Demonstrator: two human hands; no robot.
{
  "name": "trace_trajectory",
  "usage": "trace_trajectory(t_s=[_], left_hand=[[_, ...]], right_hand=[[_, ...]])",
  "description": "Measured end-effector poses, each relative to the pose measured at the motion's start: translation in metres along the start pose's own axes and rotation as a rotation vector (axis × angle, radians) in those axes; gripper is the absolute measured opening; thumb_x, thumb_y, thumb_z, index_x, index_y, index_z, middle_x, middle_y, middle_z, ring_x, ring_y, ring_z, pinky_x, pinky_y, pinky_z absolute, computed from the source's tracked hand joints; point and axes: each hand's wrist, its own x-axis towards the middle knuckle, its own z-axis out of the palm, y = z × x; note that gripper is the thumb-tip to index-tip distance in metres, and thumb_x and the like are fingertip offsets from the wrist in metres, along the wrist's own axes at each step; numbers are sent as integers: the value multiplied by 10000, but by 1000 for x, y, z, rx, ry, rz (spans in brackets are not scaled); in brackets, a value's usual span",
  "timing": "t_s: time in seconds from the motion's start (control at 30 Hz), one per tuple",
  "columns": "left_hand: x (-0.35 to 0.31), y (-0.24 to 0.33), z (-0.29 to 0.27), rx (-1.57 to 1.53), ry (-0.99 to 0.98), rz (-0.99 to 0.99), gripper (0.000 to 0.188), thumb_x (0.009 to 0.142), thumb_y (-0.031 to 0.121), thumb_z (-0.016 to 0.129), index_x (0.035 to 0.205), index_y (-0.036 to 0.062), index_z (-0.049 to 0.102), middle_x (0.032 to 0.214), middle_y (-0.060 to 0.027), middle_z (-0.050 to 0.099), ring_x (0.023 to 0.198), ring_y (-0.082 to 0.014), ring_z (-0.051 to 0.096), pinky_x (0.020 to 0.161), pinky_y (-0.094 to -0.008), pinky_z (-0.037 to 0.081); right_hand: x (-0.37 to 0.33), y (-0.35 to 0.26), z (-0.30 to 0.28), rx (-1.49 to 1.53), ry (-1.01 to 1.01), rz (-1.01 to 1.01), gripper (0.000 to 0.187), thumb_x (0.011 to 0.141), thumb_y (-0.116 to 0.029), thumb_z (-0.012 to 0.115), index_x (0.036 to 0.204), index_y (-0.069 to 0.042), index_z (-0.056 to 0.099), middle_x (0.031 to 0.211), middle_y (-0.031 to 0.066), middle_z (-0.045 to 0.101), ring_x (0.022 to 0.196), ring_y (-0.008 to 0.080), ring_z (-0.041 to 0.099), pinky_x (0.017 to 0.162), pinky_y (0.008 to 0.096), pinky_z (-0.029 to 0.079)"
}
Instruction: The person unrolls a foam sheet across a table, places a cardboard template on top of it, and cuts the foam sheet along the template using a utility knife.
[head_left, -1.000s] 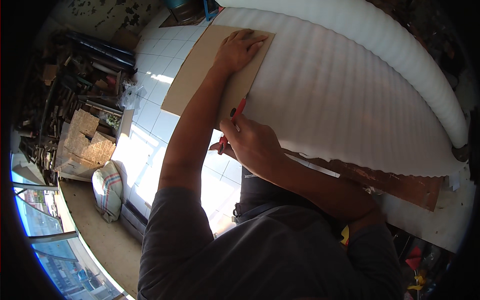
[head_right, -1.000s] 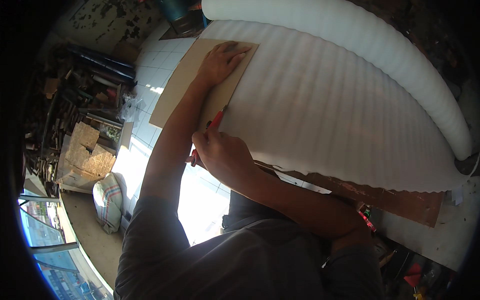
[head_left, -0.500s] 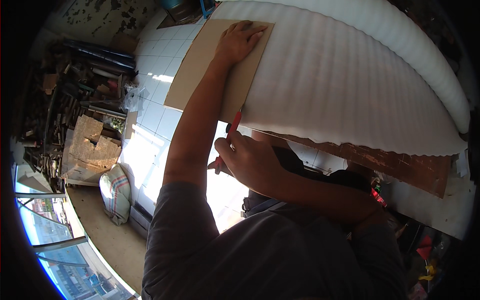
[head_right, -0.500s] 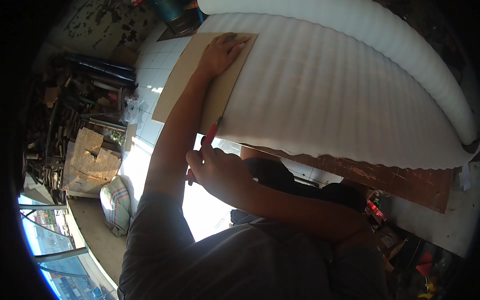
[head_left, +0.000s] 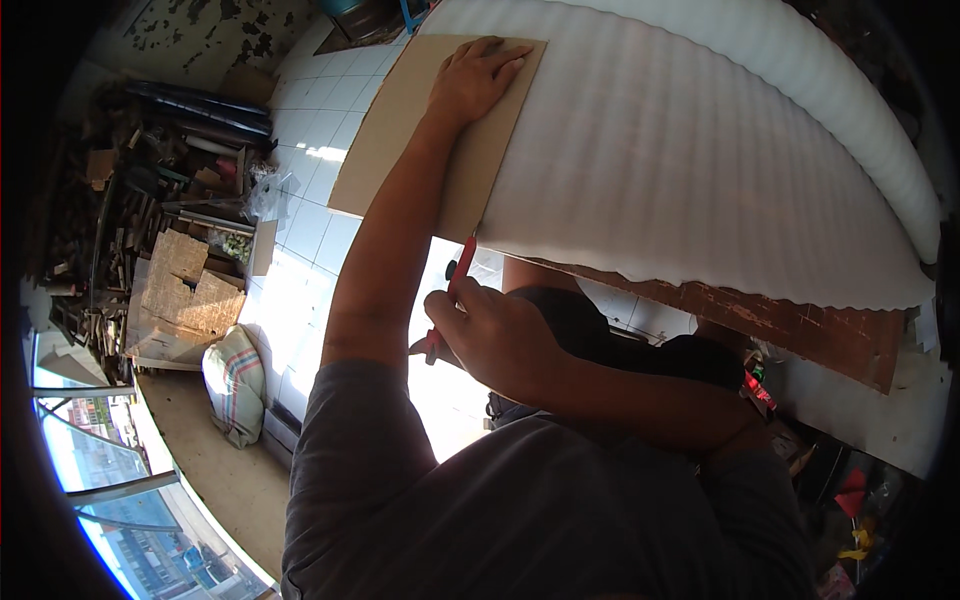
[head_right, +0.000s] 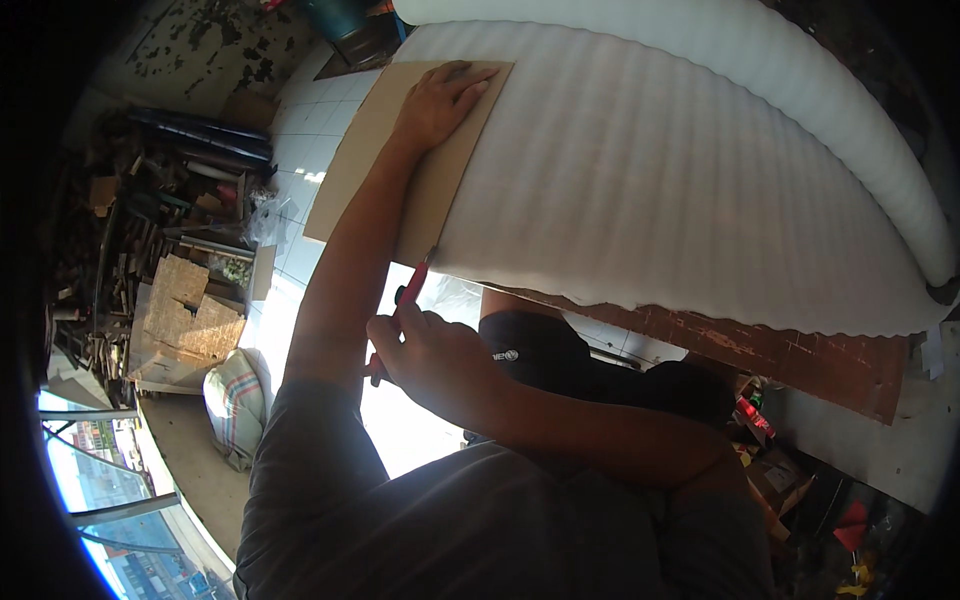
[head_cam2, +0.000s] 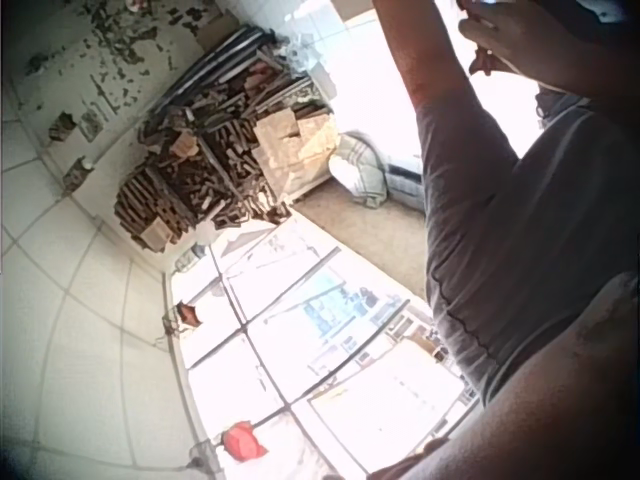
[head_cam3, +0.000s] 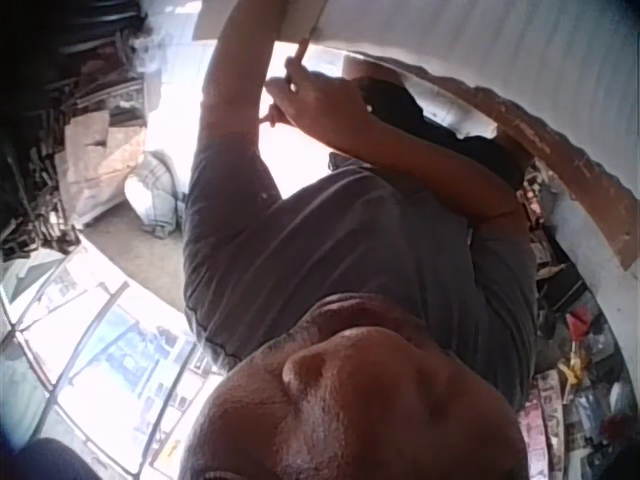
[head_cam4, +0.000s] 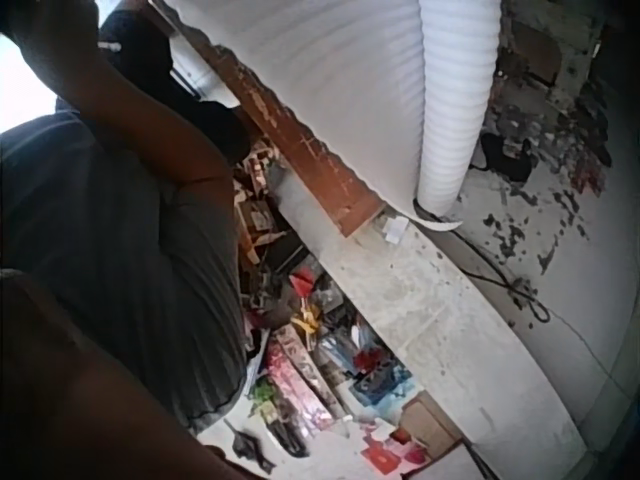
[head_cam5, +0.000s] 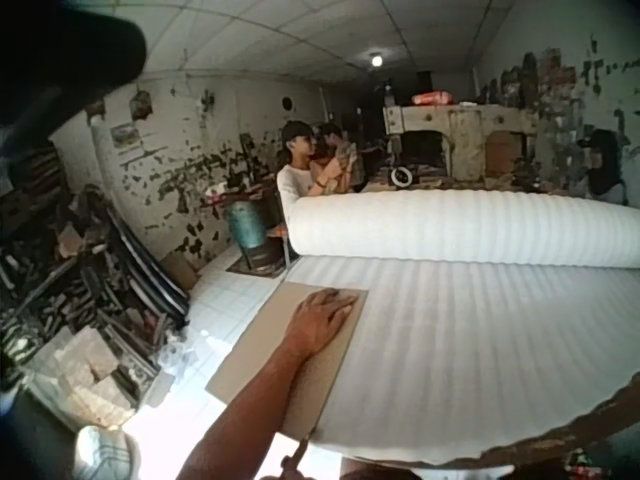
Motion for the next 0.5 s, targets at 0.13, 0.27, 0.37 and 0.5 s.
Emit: trace_trajectory(t_s=[0.13, 0.27, 0.37, 0.5], left_hand=[[-2, 1, -1, 23, 3, 11, 436, 1074, 559, 403, 1473, 492, 566, 1588, -63, 502, 1477, -322, 439, 1235, -487, 329], [-1, -2, 1, 28, 8, 19, 432, 1080, 546, 395, 1474, 492, 565, 1580, -60, 511, 1478, -316, 438, 1233, -484, 334], [-1, -1, 2, 45, 28, 38, 434, 1079, 520, 405, 1474, 460, 575, 1561, -64, 530, 1462, -314, 457, 1223, -484, 349], [0, -2, 2, -17, 68, 24, 455, 1066, 456, 457, 1438, 251, 622, 1503, -85, 573, 1413, -315, 505, 1186, -492, 391]], right_hand=[[-5, -5, -1, 50, -21, 13, 384, 907, -342, 784, 1025, -21, 609, 877, 135, 657, 684, 234, 702, 566, 347, 573], [-7, -13, -8, 60, -86, 10, 382, 923, -349, 770, 1041, -27, 602, 881, 145, 663, 689, 246, 709, 552, 361, 578], [-9, -13, -6, 67, -60, 5, 385, 933, -364, 758, 1041, -32, 597, 876, 152, 661, 683, 253, 707, 545, 369, 577], [-12, -12, -9, 99, -39, -5, 383, 944, -378, 745, 1017, -35, 590, 873, 158, 660, 684, 255, 706, 542, 369, 571]])
